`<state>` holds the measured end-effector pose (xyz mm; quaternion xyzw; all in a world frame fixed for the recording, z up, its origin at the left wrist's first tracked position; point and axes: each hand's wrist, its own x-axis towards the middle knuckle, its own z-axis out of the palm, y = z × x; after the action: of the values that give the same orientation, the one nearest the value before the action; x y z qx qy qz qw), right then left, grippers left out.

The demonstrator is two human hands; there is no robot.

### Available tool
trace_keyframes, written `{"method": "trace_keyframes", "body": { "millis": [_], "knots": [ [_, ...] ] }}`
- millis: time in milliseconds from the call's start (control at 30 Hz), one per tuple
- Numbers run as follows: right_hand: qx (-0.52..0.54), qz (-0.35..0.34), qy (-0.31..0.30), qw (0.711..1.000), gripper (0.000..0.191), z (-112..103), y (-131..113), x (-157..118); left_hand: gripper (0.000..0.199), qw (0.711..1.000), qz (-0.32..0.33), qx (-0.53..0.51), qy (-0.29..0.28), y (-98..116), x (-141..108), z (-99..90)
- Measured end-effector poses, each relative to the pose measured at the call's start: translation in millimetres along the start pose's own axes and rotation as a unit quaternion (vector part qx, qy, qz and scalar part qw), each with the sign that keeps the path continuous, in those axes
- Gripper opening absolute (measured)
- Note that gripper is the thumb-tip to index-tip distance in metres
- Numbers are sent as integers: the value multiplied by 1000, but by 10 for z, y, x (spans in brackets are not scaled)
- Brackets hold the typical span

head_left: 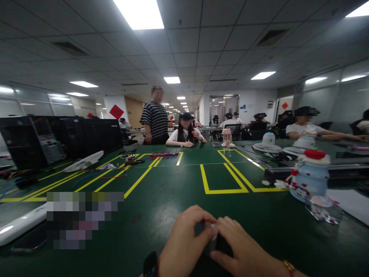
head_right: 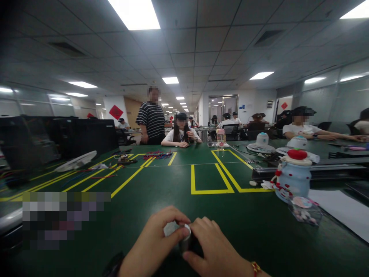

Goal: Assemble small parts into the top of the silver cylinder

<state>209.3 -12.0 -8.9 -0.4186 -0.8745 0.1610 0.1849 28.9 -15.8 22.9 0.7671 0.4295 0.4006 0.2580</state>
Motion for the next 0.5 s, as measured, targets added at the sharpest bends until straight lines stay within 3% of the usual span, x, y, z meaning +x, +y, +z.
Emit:
{"method": "trace_keyframes", "body": {
  "millis": [233,500],
  "knots": [
    [13,1,7,1000,23,28,-1,-2,4,999,-22,30,9,-29,11,26],
    [12,-15,16,1000,27,61,44,0,15,998,-30,-46,-20,-63,5,23]
  ]
}}
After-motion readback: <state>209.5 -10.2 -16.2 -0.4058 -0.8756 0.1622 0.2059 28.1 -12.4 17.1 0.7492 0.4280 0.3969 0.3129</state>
